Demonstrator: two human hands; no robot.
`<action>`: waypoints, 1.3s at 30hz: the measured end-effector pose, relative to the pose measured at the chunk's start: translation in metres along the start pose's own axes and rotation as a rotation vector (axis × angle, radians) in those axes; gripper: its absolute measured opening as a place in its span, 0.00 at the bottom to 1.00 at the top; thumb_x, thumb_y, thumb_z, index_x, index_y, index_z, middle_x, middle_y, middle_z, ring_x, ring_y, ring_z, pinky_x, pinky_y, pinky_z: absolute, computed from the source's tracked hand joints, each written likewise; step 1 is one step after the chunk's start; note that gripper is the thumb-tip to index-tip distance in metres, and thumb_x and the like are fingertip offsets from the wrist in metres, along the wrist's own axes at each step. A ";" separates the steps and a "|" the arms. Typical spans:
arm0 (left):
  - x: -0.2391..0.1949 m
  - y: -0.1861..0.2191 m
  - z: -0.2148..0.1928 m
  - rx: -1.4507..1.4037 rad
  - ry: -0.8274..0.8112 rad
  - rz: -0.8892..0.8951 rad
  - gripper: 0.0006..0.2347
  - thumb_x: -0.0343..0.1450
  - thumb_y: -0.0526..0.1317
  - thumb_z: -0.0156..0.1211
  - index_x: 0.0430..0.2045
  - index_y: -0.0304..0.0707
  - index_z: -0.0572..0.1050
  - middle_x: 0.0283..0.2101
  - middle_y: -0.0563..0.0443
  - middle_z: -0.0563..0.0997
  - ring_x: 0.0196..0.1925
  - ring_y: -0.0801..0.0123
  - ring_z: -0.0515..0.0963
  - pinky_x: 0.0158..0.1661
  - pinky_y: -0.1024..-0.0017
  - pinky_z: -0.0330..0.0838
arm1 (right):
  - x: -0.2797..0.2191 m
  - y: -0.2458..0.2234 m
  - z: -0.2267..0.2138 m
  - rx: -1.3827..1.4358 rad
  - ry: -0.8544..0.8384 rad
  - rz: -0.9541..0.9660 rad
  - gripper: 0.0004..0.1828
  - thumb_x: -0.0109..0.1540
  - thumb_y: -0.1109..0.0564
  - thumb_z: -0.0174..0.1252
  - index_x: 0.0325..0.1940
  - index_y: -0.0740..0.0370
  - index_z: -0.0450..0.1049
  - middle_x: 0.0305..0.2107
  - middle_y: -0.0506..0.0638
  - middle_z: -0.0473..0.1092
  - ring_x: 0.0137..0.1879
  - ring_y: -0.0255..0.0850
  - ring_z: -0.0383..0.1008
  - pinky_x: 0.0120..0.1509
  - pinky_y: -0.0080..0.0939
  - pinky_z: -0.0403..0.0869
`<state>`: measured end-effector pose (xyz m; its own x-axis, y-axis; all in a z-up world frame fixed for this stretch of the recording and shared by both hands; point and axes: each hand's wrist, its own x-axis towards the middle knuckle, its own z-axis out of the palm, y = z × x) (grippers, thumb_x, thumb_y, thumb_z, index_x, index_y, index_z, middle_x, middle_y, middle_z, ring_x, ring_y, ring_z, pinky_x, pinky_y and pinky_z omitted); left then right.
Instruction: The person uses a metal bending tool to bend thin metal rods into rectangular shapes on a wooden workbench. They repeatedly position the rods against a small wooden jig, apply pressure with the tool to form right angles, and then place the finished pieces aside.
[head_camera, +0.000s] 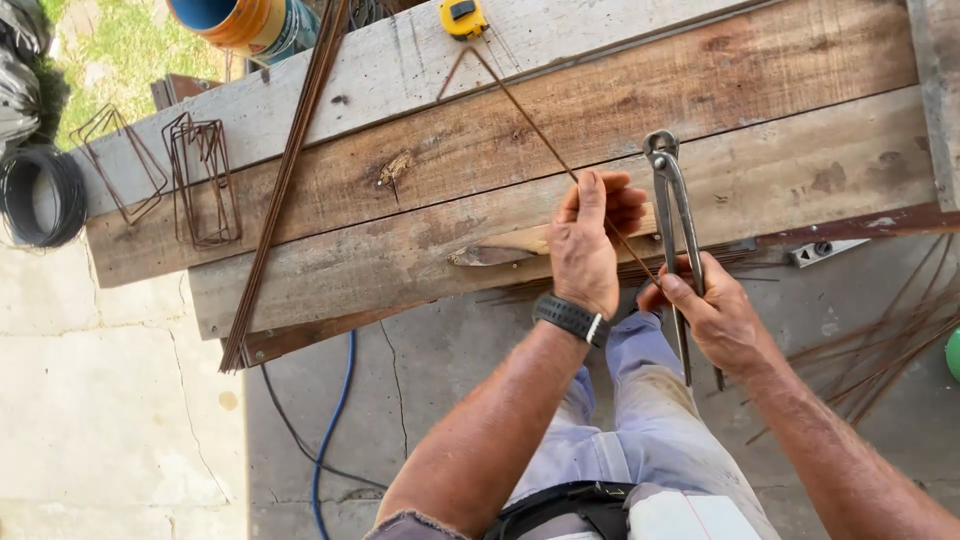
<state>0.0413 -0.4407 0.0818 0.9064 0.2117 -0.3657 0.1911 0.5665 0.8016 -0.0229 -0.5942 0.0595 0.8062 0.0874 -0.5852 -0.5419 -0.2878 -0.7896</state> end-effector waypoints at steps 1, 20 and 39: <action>-0.003 -0.008 0.000 -0.042 0.080 -0.030 0.16 0.78 0.51 0.50 0.34 0.39 0.78 0.30 0.48 0.83 0.30 0.70 0.81 0.34 0.74 0.75 | 0.005 0.006 0.003 0.173 -0.026 -0.046 0.11 0.69 0.54 0.50 0.47 0.66 0.65 0.26 0.56 0.70 0.28 0.46 0.73 0.35 0.45 0.75; -0.007 -0.052 -0.184 -0.019 0.448 -0.393 0.08 0.76 0.41 0.55 0.38 0.38 0.80 0.34 0.47 0.84 0.25 0.70 0.80 0.26 0.79 0.72 | 0.098 -0.027 -0.113 -1.137 -0.155 0.199 0.19 0.64 0.37 0.54 0.49 0.50 0.74 0.30 0.52 0.81 0.38 0.51 0.78 0.44 0.46 0.70; 0.012 -0.068 -0.182 0.189 0.519 -0.702 0.16 0.73 0.49 0.60 0.28 0.33 0.80 0.25 0.44 0.83 0.19 0.68 0.79 0.17 0.79 0.71 | 0.097 0.001 -0.168 -1.174 -0.197 0.040 0.15 0.67 0.41 0.50 0.52 0.47 0.75 0.34 0.52 0.76 0.42 0.50 0.76 0.45 0.47 0.69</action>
<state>-0.0292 -0.3320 -0.0629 0.2812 0.2252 -0.9329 0.7386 0.5698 0.3602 0.0940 -0.7461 0.0329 0.6874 0.1740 -0.7052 0.0655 -0.9818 -0.1785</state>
